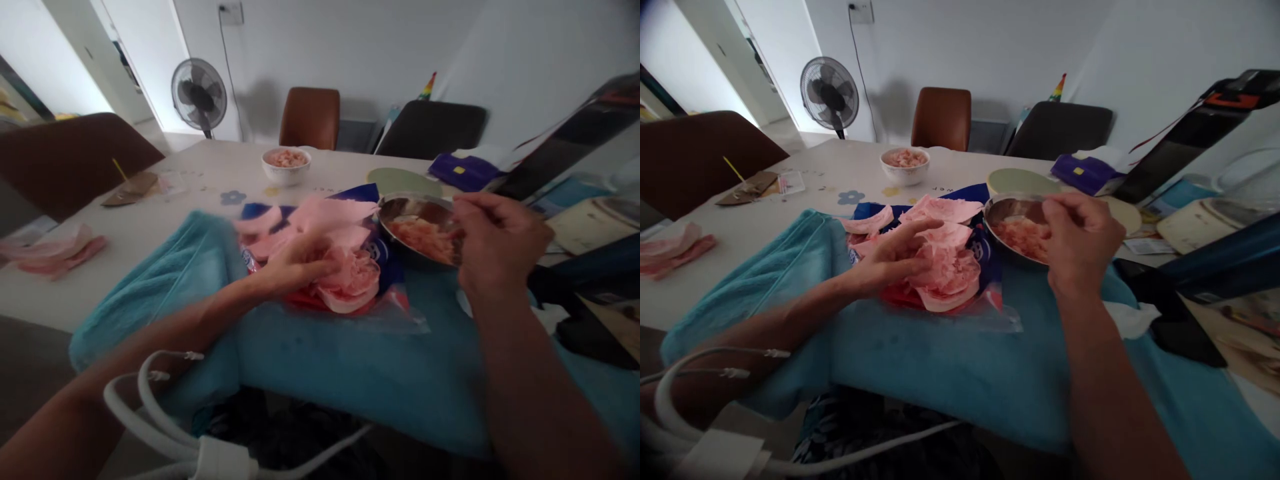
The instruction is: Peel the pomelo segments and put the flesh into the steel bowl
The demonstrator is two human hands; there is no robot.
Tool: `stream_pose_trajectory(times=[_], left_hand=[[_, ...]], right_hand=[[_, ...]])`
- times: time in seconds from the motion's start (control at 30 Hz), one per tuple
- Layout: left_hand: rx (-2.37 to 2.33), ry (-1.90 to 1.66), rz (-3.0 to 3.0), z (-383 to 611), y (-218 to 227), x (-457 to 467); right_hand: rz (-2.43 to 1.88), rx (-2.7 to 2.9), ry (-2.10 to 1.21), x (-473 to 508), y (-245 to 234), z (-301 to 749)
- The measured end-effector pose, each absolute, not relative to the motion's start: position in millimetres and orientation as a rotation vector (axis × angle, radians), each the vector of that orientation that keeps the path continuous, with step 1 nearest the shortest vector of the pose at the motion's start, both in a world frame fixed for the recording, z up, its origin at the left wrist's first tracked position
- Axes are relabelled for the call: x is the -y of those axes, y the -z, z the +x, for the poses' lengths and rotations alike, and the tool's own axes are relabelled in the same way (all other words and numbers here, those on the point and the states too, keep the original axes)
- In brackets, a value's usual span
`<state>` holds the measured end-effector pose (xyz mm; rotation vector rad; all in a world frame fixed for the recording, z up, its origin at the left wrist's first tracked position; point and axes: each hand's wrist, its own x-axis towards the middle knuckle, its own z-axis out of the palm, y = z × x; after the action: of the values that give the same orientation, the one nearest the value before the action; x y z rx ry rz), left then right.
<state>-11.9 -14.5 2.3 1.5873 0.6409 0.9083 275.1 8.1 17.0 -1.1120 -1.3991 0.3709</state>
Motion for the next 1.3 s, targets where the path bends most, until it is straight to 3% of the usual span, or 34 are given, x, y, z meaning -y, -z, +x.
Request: stream_pose_trajectory(times=[0.07, 0.23, 0.33, 0.7, 1.03, 1.2, 1.3], left_hand=[[-0.631, -0.927, 1.653, -11.4, -2.9, 14.9], [-0.638, -1.007, 1.761, -7.8, 0.9, 14.0], [-0.688, -1.021, 1.720, -5.2, 6.0, 12.7], [-0.743, -1.040, 1.538, -5.9, 7.2, 7.4], [-0.758, -1.089, 1.134, -6.2, -4.1, 8.5], [-0.717, -1.168, 0.892, -6.2, -13.1, 7.1], [-0.713, -1.200, 0.862, -7.4, -14.9, 5.2]], right_hand=[[-1.161, 1.196, -0.240, 2.7, -20.7, 256.2], [-1.118, 1.612, -0.708, 30.2, -24.8, 209.2], [-1.122, 1.795, -0.812, 38.8, -21.7, 194.3], [-0.815, 1.862, 0.016, 36.1, -8.0, 195.2], [-0.875, 1.673, 0.088, 24.3, -0.5, 200.7], [-0.991, 1.512, 0.004, 19.5, 4.2, 203.9], [-1.032, 1.749, -0.163, 20.5, 3.8, 203.9]])
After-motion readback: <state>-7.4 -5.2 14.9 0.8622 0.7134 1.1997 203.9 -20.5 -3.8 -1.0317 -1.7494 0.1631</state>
